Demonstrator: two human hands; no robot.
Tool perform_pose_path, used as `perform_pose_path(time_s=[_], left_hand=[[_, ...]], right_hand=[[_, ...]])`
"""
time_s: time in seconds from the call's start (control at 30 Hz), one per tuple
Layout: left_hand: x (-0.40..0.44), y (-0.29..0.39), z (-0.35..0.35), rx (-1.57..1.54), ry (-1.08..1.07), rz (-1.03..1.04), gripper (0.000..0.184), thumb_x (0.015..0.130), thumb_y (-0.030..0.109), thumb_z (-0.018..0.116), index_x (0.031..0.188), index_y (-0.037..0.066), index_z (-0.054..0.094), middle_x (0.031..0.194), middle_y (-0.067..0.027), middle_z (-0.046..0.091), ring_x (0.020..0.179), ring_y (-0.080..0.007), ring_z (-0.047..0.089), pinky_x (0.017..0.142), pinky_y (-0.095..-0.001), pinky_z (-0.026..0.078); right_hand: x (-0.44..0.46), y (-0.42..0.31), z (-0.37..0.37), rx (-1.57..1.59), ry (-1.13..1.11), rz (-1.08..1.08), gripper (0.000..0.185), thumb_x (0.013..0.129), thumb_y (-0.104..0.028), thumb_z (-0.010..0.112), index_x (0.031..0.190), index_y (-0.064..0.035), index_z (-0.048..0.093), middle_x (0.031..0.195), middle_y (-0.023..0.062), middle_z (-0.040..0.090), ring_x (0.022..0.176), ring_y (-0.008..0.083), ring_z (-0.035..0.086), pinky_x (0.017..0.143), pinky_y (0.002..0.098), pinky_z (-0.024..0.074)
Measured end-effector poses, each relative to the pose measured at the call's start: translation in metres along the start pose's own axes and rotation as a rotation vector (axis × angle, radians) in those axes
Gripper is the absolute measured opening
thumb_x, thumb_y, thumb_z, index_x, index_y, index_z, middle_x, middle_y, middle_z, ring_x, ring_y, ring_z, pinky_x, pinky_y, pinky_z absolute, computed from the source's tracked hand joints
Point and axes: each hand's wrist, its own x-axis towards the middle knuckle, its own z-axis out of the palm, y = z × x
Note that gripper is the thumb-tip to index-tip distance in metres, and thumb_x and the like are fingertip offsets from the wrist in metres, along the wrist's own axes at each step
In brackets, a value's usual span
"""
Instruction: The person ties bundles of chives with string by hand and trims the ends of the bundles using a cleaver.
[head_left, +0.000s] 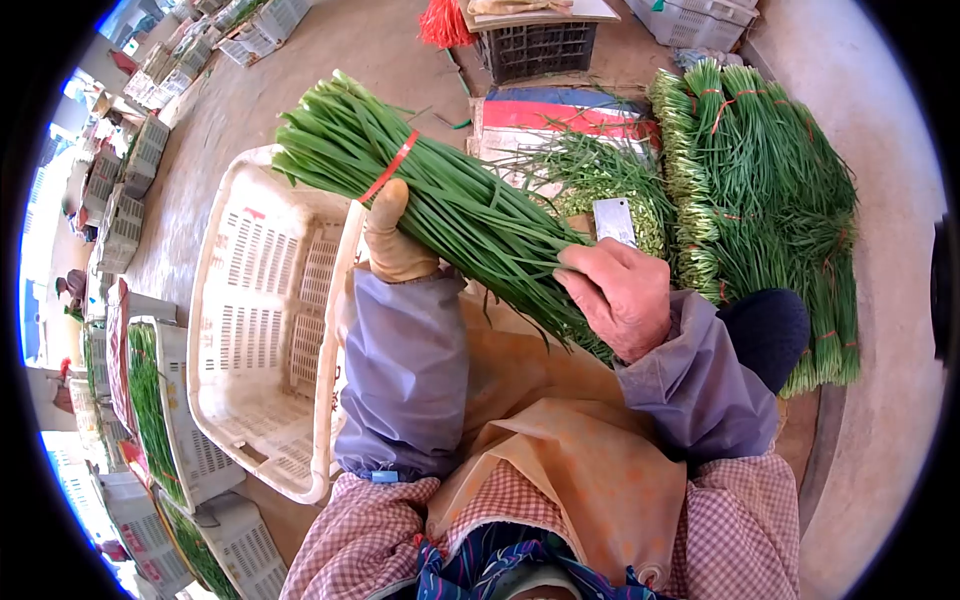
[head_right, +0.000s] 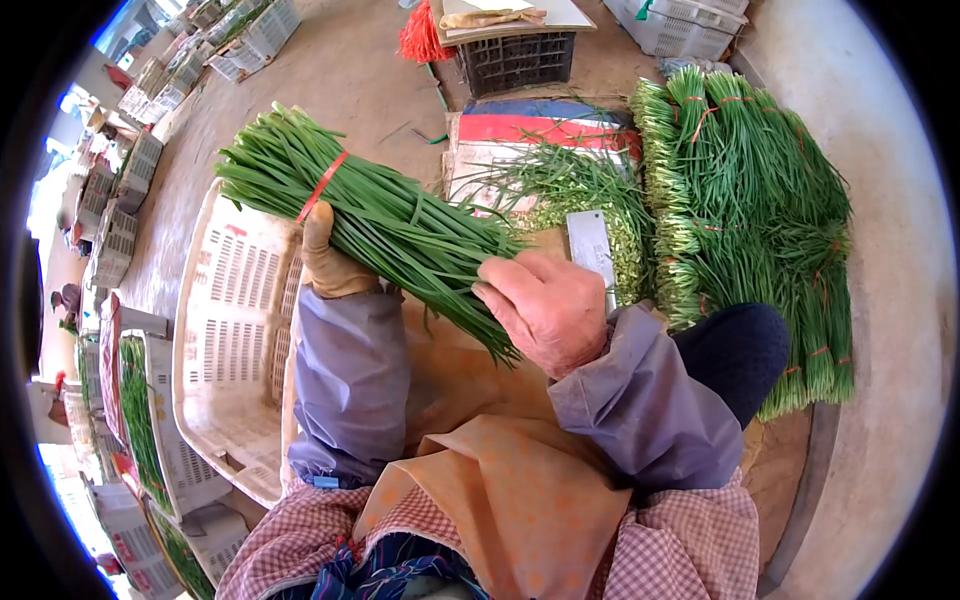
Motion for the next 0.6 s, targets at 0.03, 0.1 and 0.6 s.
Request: perform_pose_path(time_s=[0.03,0.1,0.6], left_hand=[[0.001,0.001,-0.003,0.003,-0.035,-0.027,0.058,0.078,0.039,0.075,0.116,-0.002,0.06,0.104,-0.0189,0.069,0.09,-0.0334,0.069,0.084,-0.0465,0.058],[0.0,0.0,0.0,-0.022,-0.024,-0.054,0.057,0.079,0.038,0.075,0.117,-0.002,0.06,0.105,-0.019,0.068,0.09,-0.0335,0.069,0.085,-0.0465,0.058],[0.001,-0.006,0.014,-0.001,0.006,0.017,0.059,0.076,0.035,0.076,0.117,-0.004,0.058,0.098,-0.0203,0.068,0.085,-0.0348,0.069,0.079,-0.0476,0.06]], right_hand=[[0.003,-0.003,-0.001,-0.035,-0.045,0.002,0.021,0.079,-0.006,0.076,0.098,-0.0069,0.067,0.072,0.0106,0.06,0.061,0.0289,0.061,0.054,0.0361,0.0477],[0.005,-0.003,0.005,-0.12,-0.097,0.011,0.018,0.079,-0.008,0.075,0.095,-0.0091,0.067,0.07,0.0091,0.059,0.061,0.0291,0.061,0.053,0.0383,0.0477],[-0.01,-0.013,-0.05,0.454,-0.148,0.134,0.005,0.082,-0.001,0.069,0.086,-0.0034,0.066,0.073,0.0109,0.063,0.064,0.0256,0.063,0.058,0.0337,0.0488]])
